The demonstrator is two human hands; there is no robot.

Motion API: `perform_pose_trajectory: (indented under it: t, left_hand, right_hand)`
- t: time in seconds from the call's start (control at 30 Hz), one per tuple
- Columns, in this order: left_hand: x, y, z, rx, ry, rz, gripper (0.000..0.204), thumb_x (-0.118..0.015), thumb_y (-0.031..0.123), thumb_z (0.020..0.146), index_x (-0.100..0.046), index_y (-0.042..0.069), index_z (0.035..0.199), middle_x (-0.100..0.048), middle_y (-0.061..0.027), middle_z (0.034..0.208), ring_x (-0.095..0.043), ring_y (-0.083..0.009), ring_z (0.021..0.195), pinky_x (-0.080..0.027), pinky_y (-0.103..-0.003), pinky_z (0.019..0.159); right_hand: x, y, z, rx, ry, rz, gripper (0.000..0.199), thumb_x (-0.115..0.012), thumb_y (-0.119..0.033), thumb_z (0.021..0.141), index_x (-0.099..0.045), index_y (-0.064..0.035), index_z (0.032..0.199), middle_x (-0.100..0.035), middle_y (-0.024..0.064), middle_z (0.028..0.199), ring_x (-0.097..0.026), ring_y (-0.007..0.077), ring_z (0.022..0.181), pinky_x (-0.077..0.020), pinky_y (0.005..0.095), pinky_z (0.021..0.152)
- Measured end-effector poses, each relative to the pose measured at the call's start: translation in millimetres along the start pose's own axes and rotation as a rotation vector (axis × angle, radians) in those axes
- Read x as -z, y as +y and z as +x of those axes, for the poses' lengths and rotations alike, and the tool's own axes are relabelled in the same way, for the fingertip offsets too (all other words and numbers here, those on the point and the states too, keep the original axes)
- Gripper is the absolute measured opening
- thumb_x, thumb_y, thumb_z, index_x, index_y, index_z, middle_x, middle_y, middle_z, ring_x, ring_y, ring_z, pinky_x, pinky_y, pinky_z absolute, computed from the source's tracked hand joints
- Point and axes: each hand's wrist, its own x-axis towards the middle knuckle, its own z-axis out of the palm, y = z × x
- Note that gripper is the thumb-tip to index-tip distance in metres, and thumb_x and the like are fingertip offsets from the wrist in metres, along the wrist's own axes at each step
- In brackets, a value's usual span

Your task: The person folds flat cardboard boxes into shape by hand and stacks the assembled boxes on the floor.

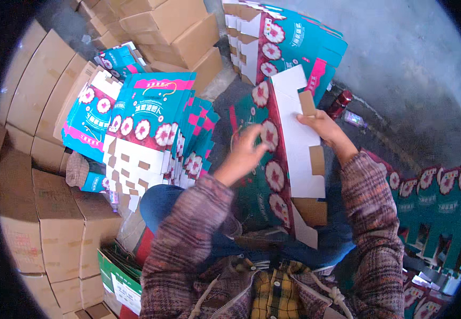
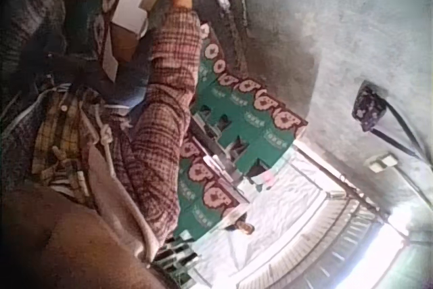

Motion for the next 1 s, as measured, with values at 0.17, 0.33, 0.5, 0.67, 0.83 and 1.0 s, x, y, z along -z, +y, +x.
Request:
perform_pose_trajectory:
  t: [0.17,0.33,0.5,0.67,0.83,1.0]
  left_hand:
    - [125.9,32.0,57.8,-0.316,0.324,0.369,0.079,-0.072,0.023,0.081,-0.030,0.003,0.145,-0.034,-0.0211,0.147,-0.029,-0.0338,0.139,-0.025,-0.041,0.114]
    - [178.4,83.5,92.6,-0.431,0.128,0.561,0.082,-0.072,0.026,0.080,-0.028,0.006,0.146,-0.032,-0.0203,0.149,-0.028,-0.0354,0.139,-0.025,-0.041,0.114]
    - [176.0,112.3,99.2,-0.332,-0.075,0.539,0.044,-0.069,0.025,0.084,-0.056,0.003,0.120,-0.059,-0.0170,0.120,-0.052,-0.0323,0.117,-0.040,-0.040,0.098]
    - [150.3,101.7,94.8,-0.402,-0.057,0.213,0.027,-0.066,0.024,0.086,-0.061,0.002,0.100,-0.065,-0.0146,0.092,-0.062,-0.0290,0.087,-0.047,-0.035,0.078]
    - [120.8,106.4,90.9,-0.314,0.058,0.300,0.024,-0.066,0.022,0.088,-0.061,0.001,0.096,-0.063,-0.0081,0.084,-0.056,-0.0138,0.078,-0.045,-0.032,0.070]
    - [101.2,95.8,85.8,-0.249,0.073,0.240,0.024,-0.066,0.022,0.088,-0.062,0.000,0.096,-0.064,-0.0100,0.083,-0.058,-0.0157,0.077,-0.045,-0.031,0.070]
  right_hand:
    - [-2.9,-56.8,-43.2,0.125,-0.040,0.123,0.039,-0.067,-0.028,0.089,-0.060,-0.0011,0.116,-0.067,0.0039,0.098,-0.062,0.0113,0.085,-0.0495,0.0269,0.076]
    - [5.0,-63.7,-56.4,0.294,-0.064,0.074,0.037,-0.068,-0.028,0.090,-0.062,-0.0024,0.115,-0.065,0.0014,0.101,-0.059,0.0088,0.092,-0.0472,0.0271,0.081]
    - [28.1,-52.3,-56.8,0.267,-0.033,-0.022,0.033,-0.068,-0.028,0.090,-0.064,-0.0034,0.111,-0.065,-0.0016,0.098,-0.056,0.0063,0.092,-0.0449,0.0255,0.081]
    - [47.8,-67.1,-67.7,0.308,0.047,-0.043,0.036,-0.068,-0.028,0.089,-0.062,-0.0026,0.114,-0.065,-0.0004,0.099,-0.056,0.0068,0.091,-0.0451,0.0257,0.081]
    - [64.6,-70.4,-65.1,0.340,0.470,-0.328,0.050,-0.073,-0.031,0.084,-0.057,0.0008,0.119,-0.066,0.0072,0.098,-0.060,0.0123,0.087,-0.0489,0.0286,0.076]
    - [50.4,-65.3,-63.2,0.538,0.749,-0.442,0.066,-0.077,-0.022,0.080,-0.040,-0.0013,0.131,-0.067,0.0124,0.089,-0.066,0.0215,0.080,-0.0513,0.0325,0.069]
